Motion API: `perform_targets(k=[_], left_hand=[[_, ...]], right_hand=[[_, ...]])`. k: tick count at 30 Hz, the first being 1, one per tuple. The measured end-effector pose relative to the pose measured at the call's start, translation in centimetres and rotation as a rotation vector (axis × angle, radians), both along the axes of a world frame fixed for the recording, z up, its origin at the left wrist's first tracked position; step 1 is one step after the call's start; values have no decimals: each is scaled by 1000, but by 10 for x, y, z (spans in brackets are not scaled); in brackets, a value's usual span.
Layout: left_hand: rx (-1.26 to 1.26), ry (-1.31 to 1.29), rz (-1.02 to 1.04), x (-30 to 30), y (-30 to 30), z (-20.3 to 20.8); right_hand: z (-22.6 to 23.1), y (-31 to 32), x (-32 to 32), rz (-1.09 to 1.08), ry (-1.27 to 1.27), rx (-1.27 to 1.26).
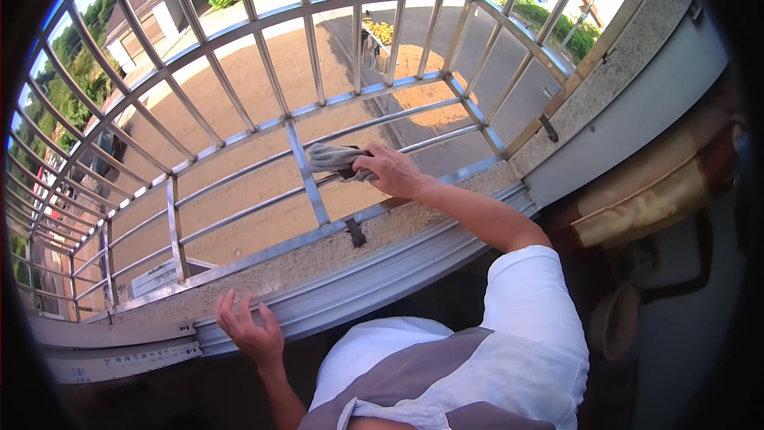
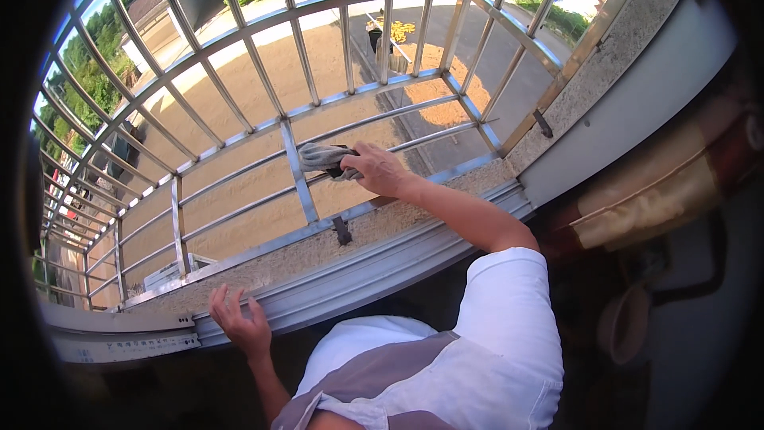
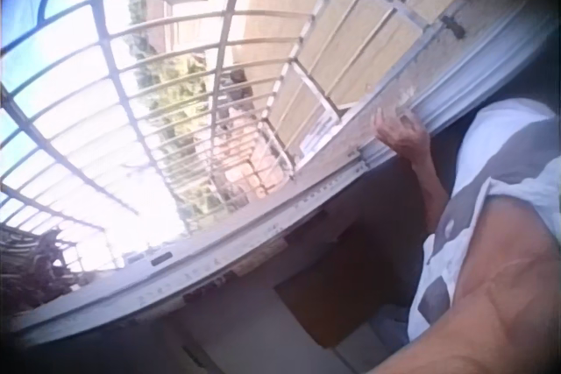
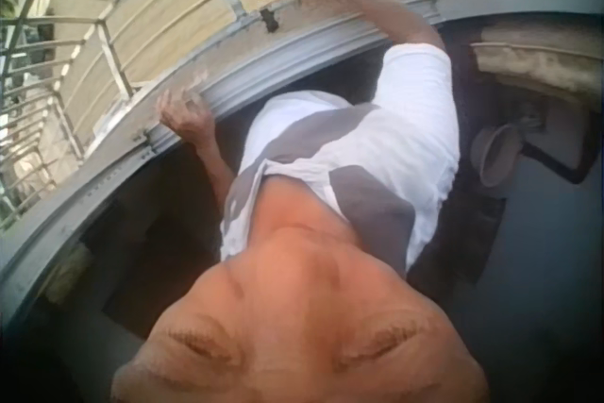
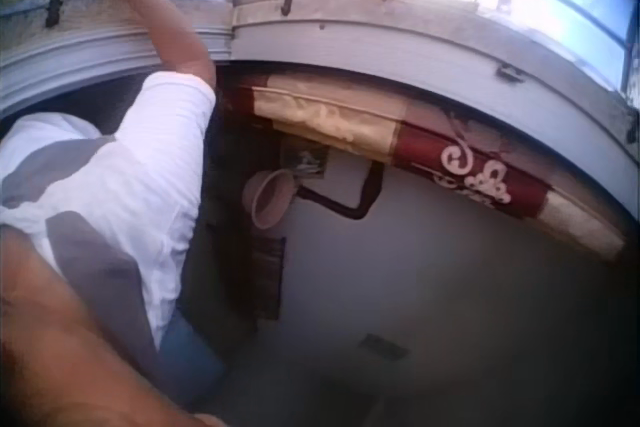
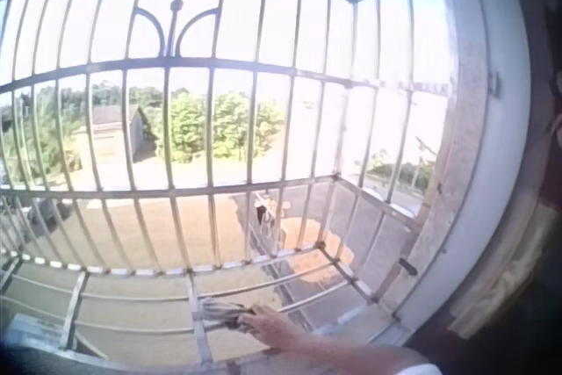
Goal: The person wipes the metal frame and the security bars of a window using a grey cloth, cleaning the various surfaces and reaching through the bars to wipe the outer edges.
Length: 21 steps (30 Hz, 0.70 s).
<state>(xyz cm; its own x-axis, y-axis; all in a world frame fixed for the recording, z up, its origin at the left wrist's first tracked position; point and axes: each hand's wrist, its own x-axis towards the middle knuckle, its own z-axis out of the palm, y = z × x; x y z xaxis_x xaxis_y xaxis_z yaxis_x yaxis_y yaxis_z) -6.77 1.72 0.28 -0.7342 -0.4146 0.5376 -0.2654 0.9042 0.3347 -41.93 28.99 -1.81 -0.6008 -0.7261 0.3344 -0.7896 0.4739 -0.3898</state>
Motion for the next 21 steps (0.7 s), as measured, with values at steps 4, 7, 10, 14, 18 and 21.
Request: perform_targets(k=[4, 7, 10, 14, 18, 21], left_hand=[[-9, 28, 3, 3, -2, -2], [-8, 53, -6, 0, 0, 0], [-4, 54, 1, 1, -2, -2], [-4, 50, 10, -1, 1, 3], [-7, 39, -3, -4, 3, 5], [-1, 44, -13, -3, 4, 6]], right_hand=[[-7, 93, -41, -356, 145, 88], [-13, 178, -80, -708, 162, 282], [-19, 179, -94, -895, 45, 320], [-37, 136, -89, -907, -54, 191], [-15, 42, -32, -580, -273, -1], [-12, -33, -1, -277, -332, -268]])
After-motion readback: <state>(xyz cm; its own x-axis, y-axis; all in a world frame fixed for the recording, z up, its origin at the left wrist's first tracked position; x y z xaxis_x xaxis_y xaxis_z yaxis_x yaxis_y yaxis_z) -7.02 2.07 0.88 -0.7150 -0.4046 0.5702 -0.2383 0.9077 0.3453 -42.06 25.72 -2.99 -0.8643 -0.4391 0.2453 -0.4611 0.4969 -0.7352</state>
